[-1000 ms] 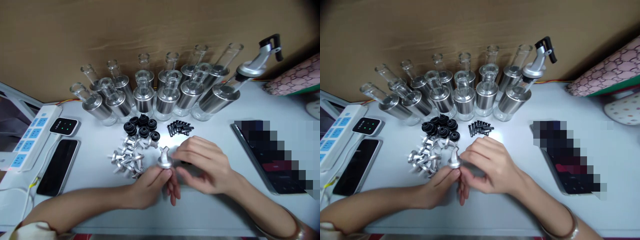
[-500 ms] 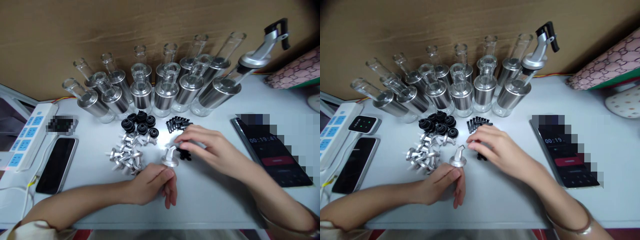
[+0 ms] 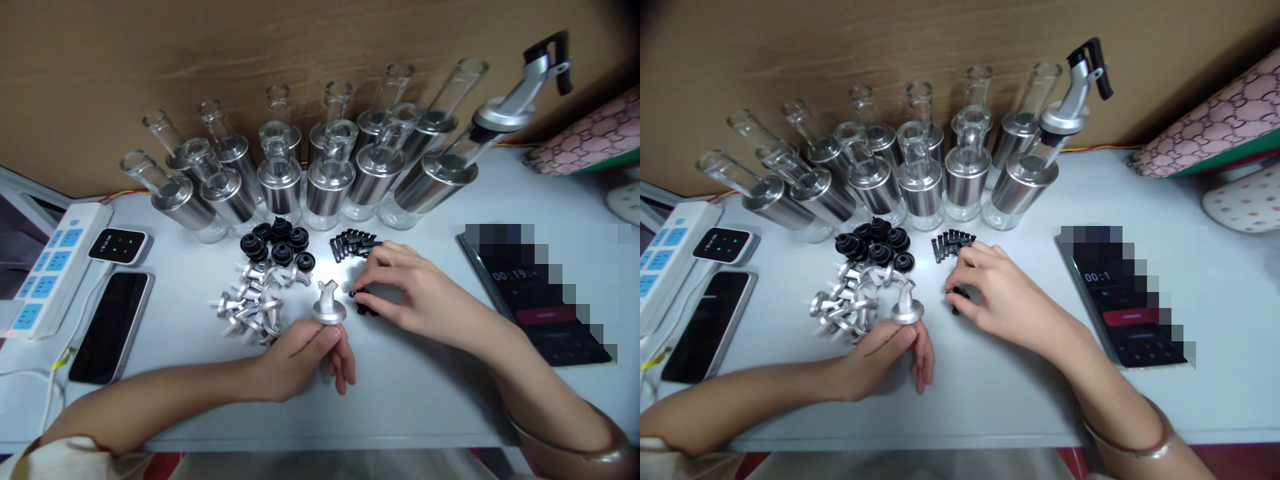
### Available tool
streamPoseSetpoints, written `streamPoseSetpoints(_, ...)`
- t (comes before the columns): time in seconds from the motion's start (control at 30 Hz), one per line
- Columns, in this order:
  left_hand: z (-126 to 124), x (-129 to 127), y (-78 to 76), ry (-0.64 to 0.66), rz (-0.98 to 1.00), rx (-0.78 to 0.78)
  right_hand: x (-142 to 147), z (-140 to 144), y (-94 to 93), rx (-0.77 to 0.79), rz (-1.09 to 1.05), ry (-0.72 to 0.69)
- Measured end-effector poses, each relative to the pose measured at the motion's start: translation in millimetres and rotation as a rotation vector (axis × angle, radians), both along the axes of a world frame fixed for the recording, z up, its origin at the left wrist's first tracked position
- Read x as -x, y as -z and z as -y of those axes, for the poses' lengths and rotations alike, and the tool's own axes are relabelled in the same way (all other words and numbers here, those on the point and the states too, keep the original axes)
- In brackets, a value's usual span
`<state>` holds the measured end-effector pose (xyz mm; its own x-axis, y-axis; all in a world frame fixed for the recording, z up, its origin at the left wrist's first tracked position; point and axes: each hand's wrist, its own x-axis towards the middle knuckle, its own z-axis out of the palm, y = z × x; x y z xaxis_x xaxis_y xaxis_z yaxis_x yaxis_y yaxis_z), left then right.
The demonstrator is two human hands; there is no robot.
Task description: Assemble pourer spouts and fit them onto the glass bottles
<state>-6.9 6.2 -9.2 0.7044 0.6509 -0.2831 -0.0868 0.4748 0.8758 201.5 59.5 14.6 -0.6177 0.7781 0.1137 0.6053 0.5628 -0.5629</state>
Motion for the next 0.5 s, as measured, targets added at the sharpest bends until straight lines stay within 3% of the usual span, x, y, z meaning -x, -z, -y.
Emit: streamPoseSetpoints(0.5, -0.2, 0.8, 2.2, 0.014, -0.003, 0.014, 10.9, 5.9, 2.5, -0.033, 0.122, 0.087)
